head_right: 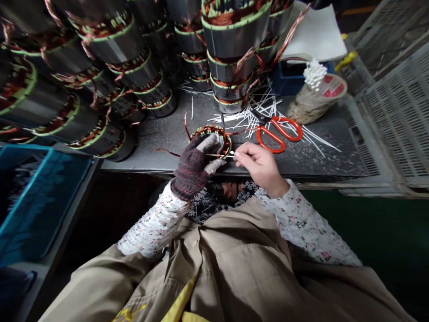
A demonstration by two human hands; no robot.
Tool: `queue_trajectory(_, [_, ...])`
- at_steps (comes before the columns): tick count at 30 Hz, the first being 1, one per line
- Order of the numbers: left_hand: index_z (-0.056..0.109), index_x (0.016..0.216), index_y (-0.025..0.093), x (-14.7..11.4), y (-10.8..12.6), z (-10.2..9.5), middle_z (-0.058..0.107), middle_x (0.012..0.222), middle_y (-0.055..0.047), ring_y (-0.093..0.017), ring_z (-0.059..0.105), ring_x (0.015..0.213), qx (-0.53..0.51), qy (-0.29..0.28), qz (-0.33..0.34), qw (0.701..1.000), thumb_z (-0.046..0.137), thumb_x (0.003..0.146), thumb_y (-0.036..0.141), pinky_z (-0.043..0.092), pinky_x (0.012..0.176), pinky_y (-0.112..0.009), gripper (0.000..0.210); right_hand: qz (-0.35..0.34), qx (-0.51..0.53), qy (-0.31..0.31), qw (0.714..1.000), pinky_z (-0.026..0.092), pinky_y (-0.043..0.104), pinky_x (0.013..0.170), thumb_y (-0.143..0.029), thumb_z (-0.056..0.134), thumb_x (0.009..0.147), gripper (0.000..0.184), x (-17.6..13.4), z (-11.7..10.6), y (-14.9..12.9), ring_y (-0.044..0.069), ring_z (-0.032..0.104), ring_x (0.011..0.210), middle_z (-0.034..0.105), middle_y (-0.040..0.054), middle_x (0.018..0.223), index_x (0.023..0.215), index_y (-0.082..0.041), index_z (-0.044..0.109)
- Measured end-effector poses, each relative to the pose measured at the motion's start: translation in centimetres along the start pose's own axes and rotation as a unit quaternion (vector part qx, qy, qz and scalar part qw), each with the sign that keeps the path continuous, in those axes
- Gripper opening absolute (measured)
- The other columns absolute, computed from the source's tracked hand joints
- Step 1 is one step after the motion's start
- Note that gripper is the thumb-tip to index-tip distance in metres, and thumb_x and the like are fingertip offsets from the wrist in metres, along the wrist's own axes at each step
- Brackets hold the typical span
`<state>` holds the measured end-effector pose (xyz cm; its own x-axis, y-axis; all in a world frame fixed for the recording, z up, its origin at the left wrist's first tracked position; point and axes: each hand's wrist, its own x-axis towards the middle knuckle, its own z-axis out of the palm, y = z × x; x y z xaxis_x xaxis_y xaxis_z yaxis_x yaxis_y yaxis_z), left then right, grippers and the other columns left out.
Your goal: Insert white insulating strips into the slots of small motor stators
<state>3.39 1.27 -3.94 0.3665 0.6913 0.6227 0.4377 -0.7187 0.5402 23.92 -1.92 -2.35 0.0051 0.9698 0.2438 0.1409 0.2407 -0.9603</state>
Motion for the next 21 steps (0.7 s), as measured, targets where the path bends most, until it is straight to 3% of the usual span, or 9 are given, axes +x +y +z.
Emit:
queue_trajectory(4, [0.026,0.165,0.021,-0.7,0.1,0.3,0.051,0.158,-0.019,-0.031,0.053,0.147,0.013,0.007,-0.002,1.0,0.07,0.097,0.042,0.046,0.123,-0.05,0.083,0.025,0.147,0.022,0.989,0.058,0.032,0.067,-0.052,0.076,0.086,0.03,-1.1,1.2,1.6,0.016,0.066,0.07,0.07,0.0019,0.079,0.077,-0.024,0.071])
queue_trajectory(6, [0.02,0.166,0.021,-0.8,0.1,0.6,0.044,0.163,-0.021,-0.033,0.049,0.15,-0.003,0.003,-0.024,1.0,0.069,0.097,0.045,0.047,0.123,-0.05,0.088,0.049,0.171,0.031,0.983,0.06,0.033,0.067,-0.057,0.078,0.083,0.034,-1.6,2.2,2.6,0.017,0.068,0.069,0.07,0.0014,0.076,0.078,-0.024,0.072])
queue_trajectory(8, [0.018,0.167,0.022,-0.8,0.1,0.7,0.045,0.162,-0.02,-0.031,0.056,0.145,-0.049,-0.002,-0.05,0.998,0.066,0.1,0.045,0.051,0.119,-0.047,0.085,0.063,0.179,0.043,0.981,0.061,0.033,0.068,-0.06,0.079,0.082,0.037,-1.9,3.0,3.2,0.017,0.069,0.069,0.071,0.0012,0.076,0.081,-0.024,0.073])
queue_trajectory(10, [0.024,0.165,0.023,-0.5,0.1,0.7,0.054,0.154,-0.018,-0.025,0.067,0.13,-0.108,-0.009,-0.064,0.992,0.061,0.103,0.04,0.058,0.111,-0.041,0.074,0.064,0.169,0.058,0.982,0.059,0.03,0.064,-0.059,0.077,0.083,0.036,-2.0,3.3,3.4,0.015,0.069,0.067,0.072,0.0012,0.077,0.083,-0.024,0.073])
queue_trajectory(11, [0.035,0.16,0.023,-0.3,0.2,0.7,0.06,0.148,-0.015,-0.022,0.071,0.123,-0.13,-0.009,-0.062,0.99,0.06,0.104,0.037,0.06,0.107,-0.039,0.063,0.062,0.156,0.068,0.984,0.058,0.028,0.06,-0.057,0.077,0.084,0.034,-1.9,3.2,3.2,0.014,0.067,0.065,0.073,0.001,0.077,0.083,-0.023,0.072])
queue_trajectory(13, [0.062,0.138,0.023,0.1,0.3,0.5,0.071,0.131,-0.009,-0.019,0.074,0.113,-0.14,0.002,-0.046,0.989,0.062,0.103,0.03,0.062,0.102,-0.037,0.036,0.052,0.114,0.081,0.989,0.052,0.025,0.053,-0.051,0.076,0.087,0.029,-1.7,2.9,2.4,0.012,0.063,0.059,0.072,0.0004,0.076,0.084,-0.023,0.072])
queue_trajectory(15, [0.074,0.113,0.023,0.5,0.5,0.4,0.076,0.118,-0.006,-0.019,0.074,0.111,-0.118,0.015,-0.031,0.992,0.065,0.1,0.025,0.061,0.103,-0.038,0.016,0.034,0.063,0.077,0.994,0.05,0.024,0.052,-0.045,0.074,0.088,0.024,-1.6,2.5,1.1,0.011,0.061,0.058,0.071,0.0005,0.076,0.082,-0.022,0.071])
queue_trajectory(21, [0.078,0.112,0.025,0.5,0.5,0.5,0.079,0.114,-0.006,-0.021,0.075,0.113,-0.093,0.017,-0.034,0.995,0.066,0.099,0.026,0.059,0.108,-0.046,0.017,-0.064,-0.065,0.037,0.995,0.051,0.031,0.063,-0.03,0.064,0.09,0.019,-1.4,2.1,-1.3,0.015,0.063,0.068,0.07,0.0028,0.076,0.073,-0.022,0.067])
